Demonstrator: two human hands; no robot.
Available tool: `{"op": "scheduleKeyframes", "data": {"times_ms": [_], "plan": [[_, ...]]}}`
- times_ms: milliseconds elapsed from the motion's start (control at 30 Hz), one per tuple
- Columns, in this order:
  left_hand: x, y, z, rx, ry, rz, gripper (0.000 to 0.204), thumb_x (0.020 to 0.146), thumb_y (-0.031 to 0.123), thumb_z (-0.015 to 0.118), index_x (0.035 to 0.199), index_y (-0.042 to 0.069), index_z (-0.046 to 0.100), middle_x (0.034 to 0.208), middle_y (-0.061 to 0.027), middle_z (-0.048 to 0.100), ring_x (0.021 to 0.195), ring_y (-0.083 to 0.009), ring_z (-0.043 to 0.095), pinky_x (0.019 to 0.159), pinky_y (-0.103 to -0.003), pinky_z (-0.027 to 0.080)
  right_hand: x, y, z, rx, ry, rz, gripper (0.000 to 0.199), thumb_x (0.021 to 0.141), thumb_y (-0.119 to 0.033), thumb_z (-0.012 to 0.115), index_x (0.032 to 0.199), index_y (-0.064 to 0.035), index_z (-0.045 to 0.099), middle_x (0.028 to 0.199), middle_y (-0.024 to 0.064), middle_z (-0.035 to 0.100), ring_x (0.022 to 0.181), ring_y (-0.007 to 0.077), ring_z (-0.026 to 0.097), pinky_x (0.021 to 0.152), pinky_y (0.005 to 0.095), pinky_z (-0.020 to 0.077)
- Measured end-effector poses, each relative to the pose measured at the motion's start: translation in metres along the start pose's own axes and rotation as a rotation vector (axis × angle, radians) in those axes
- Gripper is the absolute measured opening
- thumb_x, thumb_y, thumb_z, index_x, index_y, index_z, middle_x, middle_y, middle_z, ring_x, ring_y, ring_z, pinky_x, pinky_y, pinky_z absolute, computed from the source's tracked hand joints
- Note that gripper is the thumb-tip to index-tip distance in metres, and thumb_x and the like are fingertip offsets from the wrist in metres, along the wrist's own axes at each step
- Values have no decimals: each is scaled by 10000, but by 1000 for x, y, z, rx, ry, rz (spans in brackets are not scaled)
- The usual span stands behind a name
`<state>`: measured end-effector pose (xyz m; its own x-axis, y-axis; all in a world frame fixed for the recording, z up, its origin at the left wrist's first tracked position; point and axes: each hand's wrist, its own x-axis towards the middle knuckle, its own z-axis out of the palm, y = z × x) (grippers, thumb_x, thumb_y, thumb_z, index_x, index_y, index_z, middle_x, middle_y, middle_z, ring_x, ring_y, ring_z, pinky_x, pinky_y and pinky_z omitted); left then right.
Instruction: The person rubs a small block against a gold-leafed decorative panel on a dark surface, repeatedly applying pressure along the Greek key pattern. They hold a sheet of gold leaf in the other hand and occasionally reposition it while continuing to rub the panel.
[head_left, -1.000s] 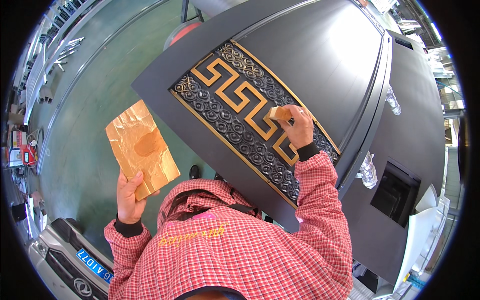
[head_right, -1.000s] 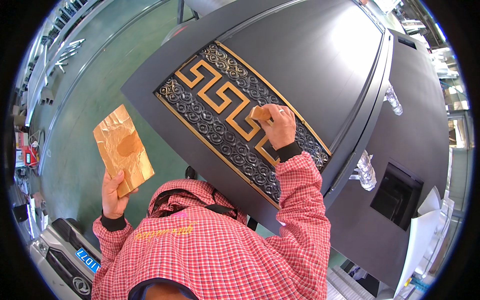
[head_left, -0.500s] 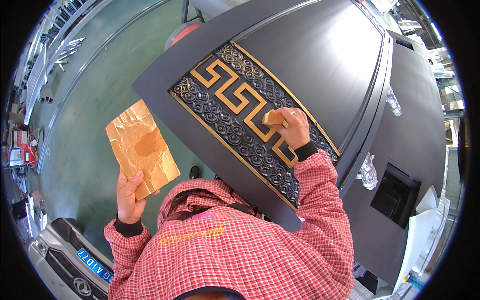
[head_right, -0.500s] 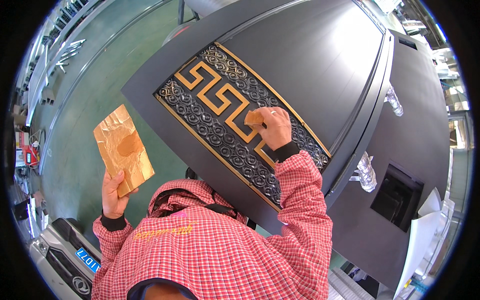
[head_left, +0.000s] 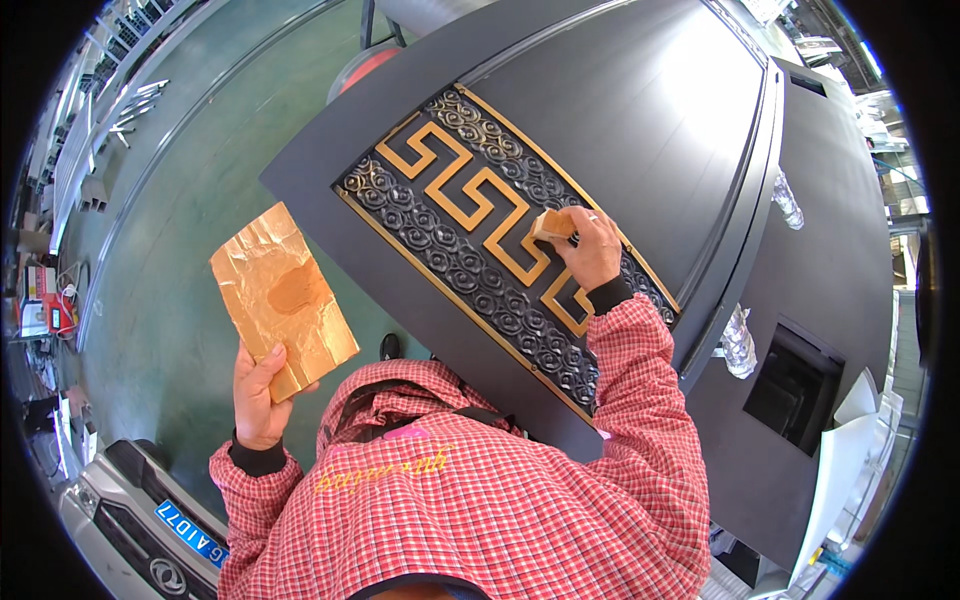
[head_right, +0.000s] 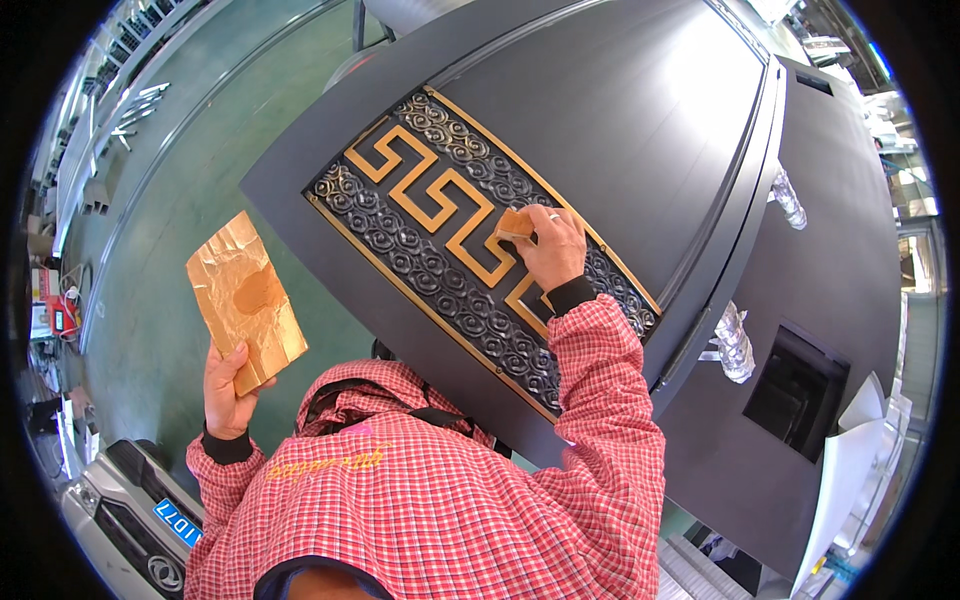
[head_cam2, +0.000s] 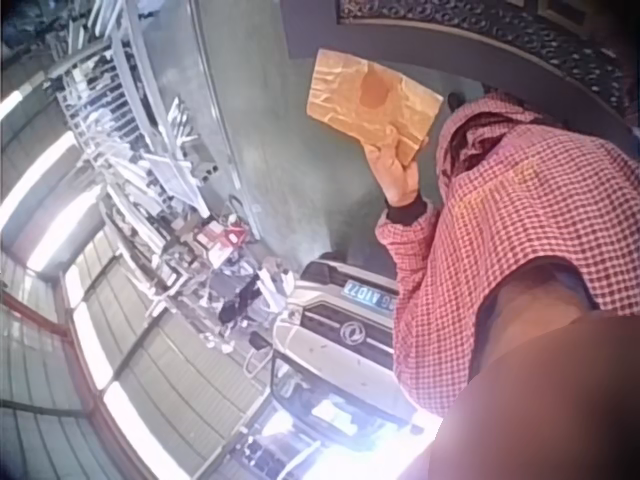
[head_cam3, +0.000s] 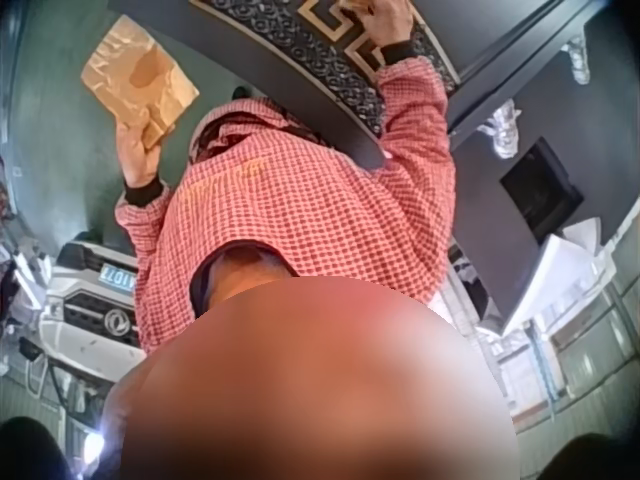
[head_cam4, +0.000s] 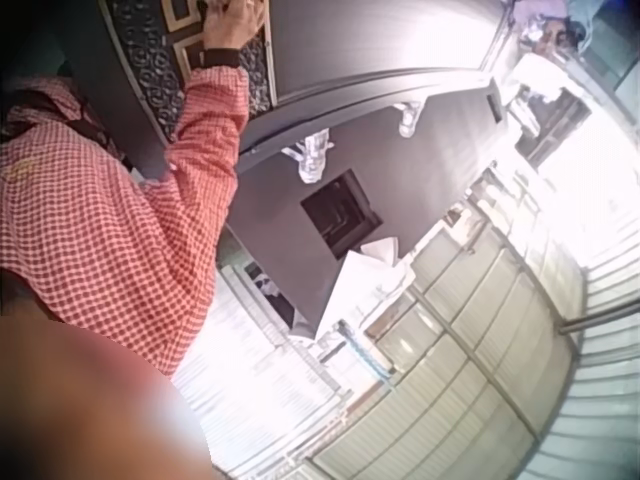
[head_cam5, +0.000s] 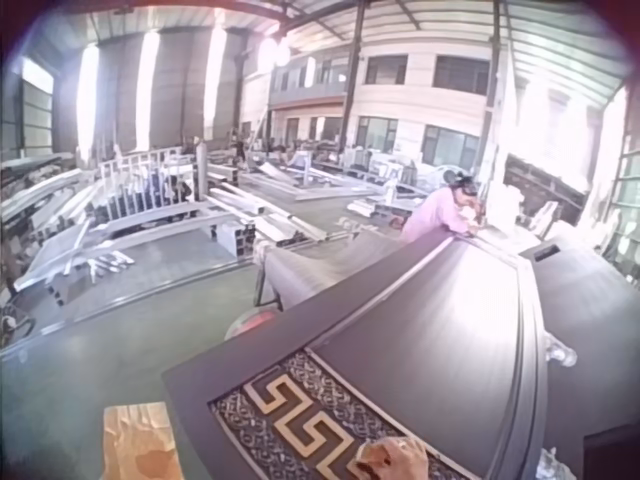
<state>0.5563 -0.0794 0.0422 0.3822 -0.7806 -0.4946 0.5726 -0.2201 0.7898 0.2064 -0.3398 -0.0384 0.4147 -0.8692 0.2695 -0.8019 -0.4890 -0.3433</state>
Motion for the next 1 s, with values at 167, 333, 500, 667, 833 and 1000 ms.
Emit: {"op": "scheduleKeyframes", "data": {"times_ms": [167,333,500,667,833,1000], "plan": [[-1,0,1,3,19,-3,461,934,68,499,1359,59,321,1218,-139,567,942,-265,677,560,-344,619,4,9,-1,3,65,-10,334,700,-146,775,993,-123,615,901,49,672,966,273,604,896,415,439],[-1,0,2,9,11,1,466,935,71,499,1364,60,317,1221,-138,565,944,-263,676,557,-342,618,6,11,-1,43,79,48,323,698,-145,778,979,-119,620,901,57,668,963,276,603,917,416,426],[-1,1,3,5,0,-5,476,936,71,499,1372,64,309,1223,-134,564,945,-262,675,557,-338,617,6,11,0,10,51,8,340,698,-131,777,998,-115,617,921,65,665,968,284,601,918,408,427],[-1,0,3,6,7,-5,480,934,70,499,1374,64,306,1222,-135,565,948,-263,674,558,-335,616,6,11,-2,-8,62,4,348,693,-141,784,996,-116,615,893,56,664,937,280,613,903,411,438],[-2,1,3,5,12,-5,484,932,70,502,1374,63,305,1220,-137,566,951,-264,673,560,-337,616,9,7,-8,31,-26,14,369,694,-147,785,1014,-125,603,893,57,675,934,275,616,905,415,437],[-2,1,2,12,19,-4,483,930,69,504,1371,58,307,1221,-138,567,951,-265,673,565,-340,617,10,16,-5,49,64,57,372,699,-160,782,1021,-121,600,900,63,672,953,274,606,914,422,430]]}}
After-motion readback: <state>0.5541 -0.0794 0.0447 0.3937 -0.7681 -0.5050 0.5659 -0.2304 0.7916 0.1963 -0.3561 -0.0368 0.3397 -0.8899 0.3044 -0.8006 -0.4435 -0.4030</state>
